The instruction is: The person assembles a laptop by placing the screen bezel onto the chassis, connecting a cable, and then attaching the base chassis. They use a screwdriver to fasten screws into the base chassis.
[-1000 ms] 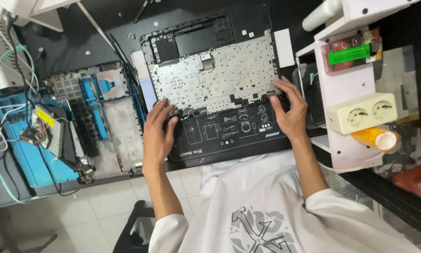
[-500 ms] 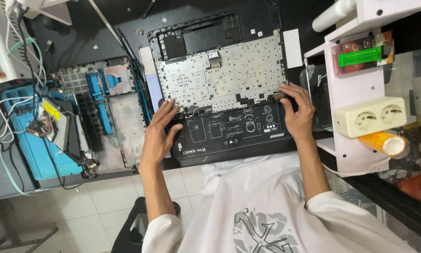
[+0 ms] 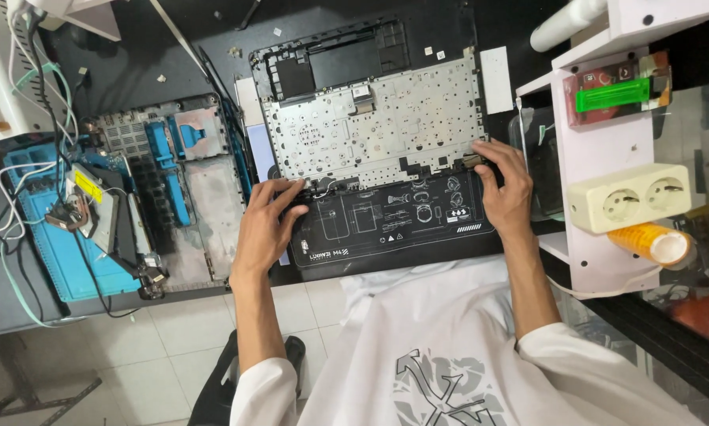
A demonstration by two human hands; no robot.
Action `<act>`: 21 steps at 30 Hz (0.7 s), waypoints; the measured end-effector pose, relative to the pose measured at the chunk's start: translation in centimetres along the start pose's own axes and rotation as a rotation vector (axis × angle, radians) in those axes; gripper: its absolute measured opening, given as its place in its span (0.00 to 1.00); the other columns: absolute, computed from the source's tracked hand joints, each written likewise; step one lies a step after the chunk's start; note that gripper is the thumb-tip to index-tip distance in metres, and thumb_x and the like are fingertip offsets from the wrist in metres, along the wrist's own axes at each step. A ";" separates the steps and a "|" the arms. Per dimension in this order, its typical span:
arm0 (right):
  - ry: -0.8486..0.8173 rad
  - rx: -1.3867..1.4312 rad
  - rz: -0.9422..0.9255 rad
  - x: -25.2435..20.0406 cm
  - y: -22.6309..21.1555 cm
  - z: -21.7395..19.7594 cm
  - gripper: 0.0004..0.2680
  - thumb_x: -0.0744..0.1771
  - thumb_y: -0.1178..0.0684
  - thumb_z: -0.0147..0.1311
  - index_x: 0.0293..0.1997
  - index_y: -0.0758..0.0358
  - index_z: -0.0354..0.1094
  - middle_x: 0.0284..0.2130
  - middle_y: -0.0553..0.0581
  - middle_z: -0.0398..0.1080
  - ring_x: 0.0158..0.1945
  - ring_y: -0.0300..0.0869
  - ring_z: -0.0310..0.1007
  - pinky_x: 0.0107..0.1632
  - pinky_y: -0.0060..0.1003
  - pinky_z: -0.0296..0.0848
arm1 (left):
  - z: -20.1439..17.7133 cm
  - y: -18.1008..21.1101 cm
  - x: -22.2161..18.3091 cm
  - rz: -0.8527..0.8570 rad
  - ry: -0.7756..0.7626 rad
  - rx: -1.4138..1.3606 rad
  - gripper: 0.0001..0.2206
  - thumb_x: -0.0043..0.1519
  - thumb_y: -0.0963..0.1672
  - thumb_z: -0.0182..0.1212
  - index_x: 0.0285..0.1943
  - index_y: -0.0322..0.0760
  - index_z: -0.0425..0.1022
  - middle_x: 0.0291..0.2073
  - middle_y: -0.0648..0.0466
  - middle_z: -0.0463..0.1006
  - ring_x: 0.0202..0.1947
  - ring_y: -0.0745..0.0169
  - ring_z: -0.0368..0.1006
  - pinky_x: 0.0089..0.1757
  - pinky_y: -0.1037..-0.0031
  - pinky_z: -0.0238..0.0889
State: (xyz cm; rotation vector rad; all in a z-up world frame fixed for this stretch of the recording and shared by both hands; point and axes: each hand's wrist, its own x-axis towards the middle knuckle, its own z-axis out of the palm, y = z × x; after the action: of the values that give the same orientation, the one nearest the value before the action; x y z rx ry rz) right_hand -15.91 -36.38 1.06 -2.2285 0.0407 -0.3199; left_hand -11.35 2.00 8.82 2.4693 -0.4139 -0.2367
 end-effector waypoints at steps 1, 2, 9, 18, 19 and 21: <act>-0.004 0.003 -0.001 0.0 0.0 0.0 0.10 0.72 0.51 0.55 0.57 0.64 0.73 0.55 0.58 0.75 0.64 0.54 0.71 0.66 0.46 0.68 | -0.1 0.1 0.0 -0.005 0.002 0.002 0.20 0.61 0.46 0.66 0.63 0.36 0.77 0.53 0.48 0.76 0.58 0.43 0.68 0.53 0.58 0.64; -0.004 0.009 0.001 0.0 0.0 0.1 0.11 0.73 0.50 0.54 0.58 0.64 0.72 0.55 0.59 0.75 0.64 0.54 0.70 0.67 0.46 0.67 | -0.1 0.2 0.3 -0.026 0.003 0.009 0.19 0.62 0.45 0.66 0.61 0.37 0.78 0.51 0.50 0.77 0.54 0.46 0.69 0.50 0.59 0.65; -0.015 0.004 0.005 -0.2 0.1 0.0 0.12 0.73 0.48 0.51 0.58 0.63 0.72 0.56 0.58 0.74 0.64 0.53 0.70 0.67 0.46 0.66 | 0.5 -1.1 1.1 -0.009 0.044 0.032 0.11 0.61 0.45 0.68 0.50 0.38 0.85 0.39 0.56 0.79 0.42 0.52 0.69 0.46 0.64 0.62; -0.023 0.042 0.050 -0.1 0.1 -0.1 0.12 0.73 0.47 0.52 0.58 0.63 0.72 0.56 0.58 0.74 0.63 0.52 0.70 0.67 0.45 0.67 | -0.3 -1.8 2.6 -0.045 0.000 -0.058 0.12 0.58 0.46 0.71 0.47 0.38 0.84 0.35 0.56 0.81 0.40 0.54 0.71 0.48 0.63 0.57; -0.028 0.041 0.056 -0.4 0.0 -0.2 0.12 0.73 0.47 0.52 0.58 0.63 0.72 0.56 0.58 0.74 0.63 0.52 0.70 0.67 0.45 0.67 | -0.2 -1.8 2.7 -0.051 -0.006 -0.060 0.12 0.58 0.46 0.71 0.47 0.38 0.84 0.35 0.56 0.81 0.40 0.54 0.71 0.48 0.63 0.57; -0.021 0.005 0.013 0.0 -0.1 -0.1 0.12 0.73 0.47 0.52 0.58 0.63 0.73 0.56 0.58 0.74 0.64 0.52 0.70 0.67 0.46 0.66 | -0.4 -2.0 3.2 -0.002 0.007 -0.018 0.08 0.58 0.46 0.71 0.41 0.39 0.83 0.35 0.56 0.83 0.41 0.54 0.72 0.49 0.62 0.58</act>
State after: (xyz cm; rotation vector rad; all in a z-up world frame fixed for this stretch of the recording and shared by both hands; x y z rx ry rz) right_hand -15.93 -36.40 1.17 -2.2257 0.0435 -0.2892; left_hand -7.81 2.61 7.69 2.4525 -0.4052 -0.2310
